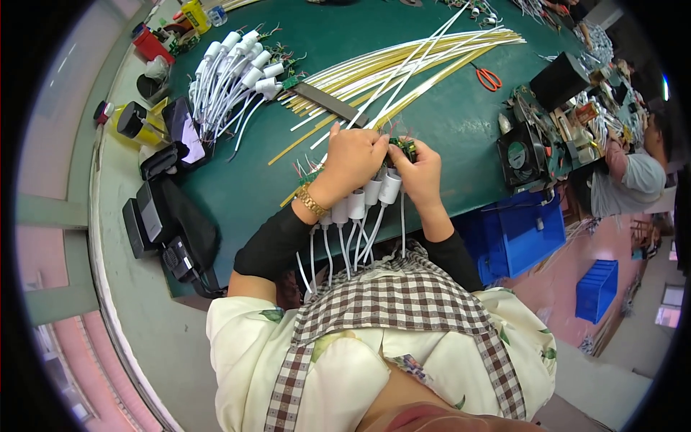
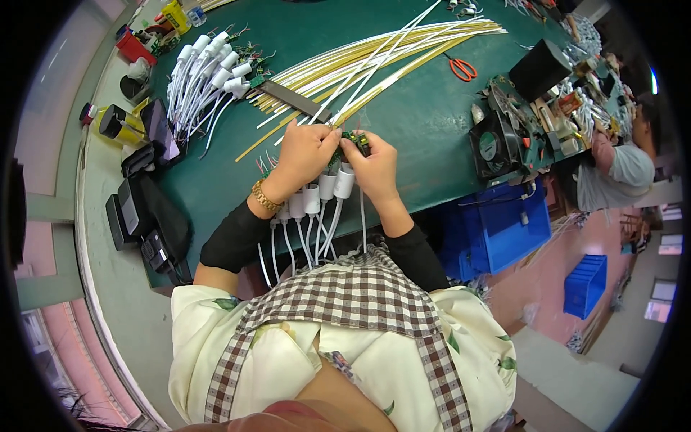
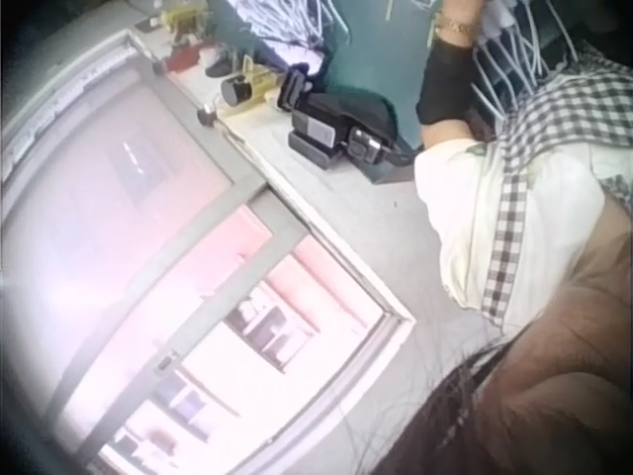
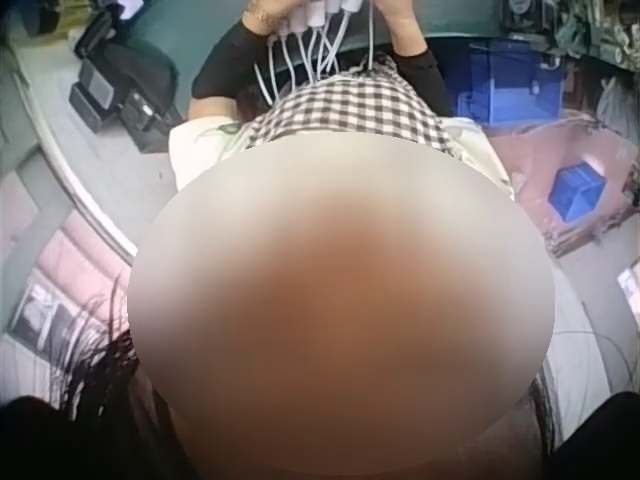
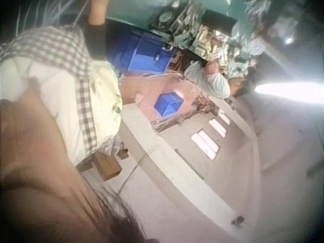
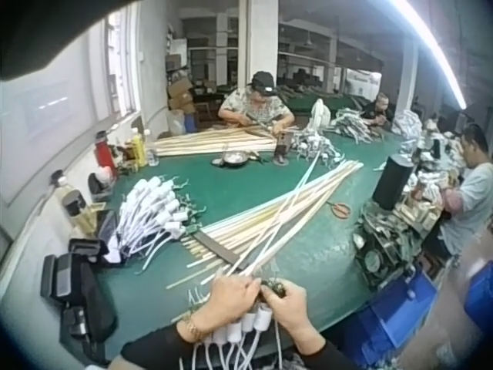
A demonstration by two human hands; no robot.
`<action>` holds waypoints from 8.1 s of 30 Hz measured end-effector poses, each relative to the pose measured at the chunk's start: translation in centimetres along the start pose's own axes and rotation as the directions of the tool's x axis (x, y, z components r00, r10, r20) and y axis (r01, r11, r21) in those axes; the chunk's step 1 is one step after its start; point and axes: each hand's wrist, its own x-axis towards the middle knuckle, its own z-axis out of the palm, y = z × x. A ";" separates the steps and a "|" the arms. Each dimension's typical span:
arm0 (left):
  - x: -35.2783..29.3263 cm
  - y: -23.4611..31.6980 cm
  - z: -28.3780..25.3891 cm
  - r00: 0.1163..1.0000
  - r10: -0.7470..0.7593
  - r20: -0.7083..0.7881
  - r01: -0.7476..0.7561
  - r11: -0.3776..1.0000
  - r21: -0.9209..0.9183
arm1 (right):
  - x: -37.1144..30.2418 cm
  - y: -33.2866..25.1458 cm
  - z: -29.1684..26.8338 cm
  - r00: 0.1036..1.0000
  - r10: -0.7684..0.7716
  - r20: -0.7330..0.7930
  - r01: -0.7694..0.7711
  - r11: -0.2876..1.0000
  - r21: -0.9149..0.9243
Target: The person assembles small electronic components by hand, connecting wires, plastic tubes, and LED components to circuit boards.
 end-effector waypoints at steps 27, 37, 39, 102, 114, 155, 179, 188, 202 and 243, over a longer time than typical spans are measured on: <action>0.0 2.8 -3.5 0.965 -0.095 0.245 0.200 0.870 -0.450 | -1.2 -1.8 -2.3 0.965 0.135 0.227 -0.236 0.827 0.511; 0.0 3.5 -5.0 0.997 0.064 -0.030 -0.071 0.929 -0.362 | -1.5 -1.9 -0.8 0.942 0.120 0.313 -0.323 0.580 0.748; -0.2 3.5 -4.9 0.988 -0.059 0.140 0.131 0.799 -0.586 | -1.2 -2.5 -1.1 0.879 0.098 0.468 -0.441 0.541 0.716; -4.5 -7.2 -7.3 0.834 -0.354 0.424 0.340 0.934 0.110 | -4.1 4.5 1.7 0.983 -0.032 0.182 -0.020 0.961 0.276; -6.5 -4.7 -5.5 0.834 -0.435 0.339 0.531 0.465 -0.709 | -3.4 1.6 0.5 0.885 0.129 0.447 -0.426 0.608 0.670; -8.1 4.2 -2.6 0.849 -0.405 0.339 0.466 0.273 -0.842 | -3.3 -1.8 -1.5 0.933 0.062 0.355 -0.187 0.925 0.330; -8.7 4.1 0.2 0.902 -0.378 0.208 0.372 0.436 -0.819 | -4.1 -0.8 -2.5 0.908 0.098 0.406 -0.242 0.917 0.318; -7.6 3.4 -0.5 0.940 -0.295 0.173 0.299 0.463 -0.834 | -4.8 -0.2 -2.1 0.892 0.224 0.393 -0.402 0.792 0.460; -7.2 2.2 -0.5 0.930 -0.169 0.325 0.363 0.307 -0.879 | -4.2 0.2 -1.8 0.930 0.099 0.354 -0.227 0.911 0.344; -6.4 1.3 -3.3 0.992 0.111 0.059 -0.094 0.968 -0.231 | -4.0 0.9 -1.2 0.888 0.090 0.450 -0.344 0.780 0.522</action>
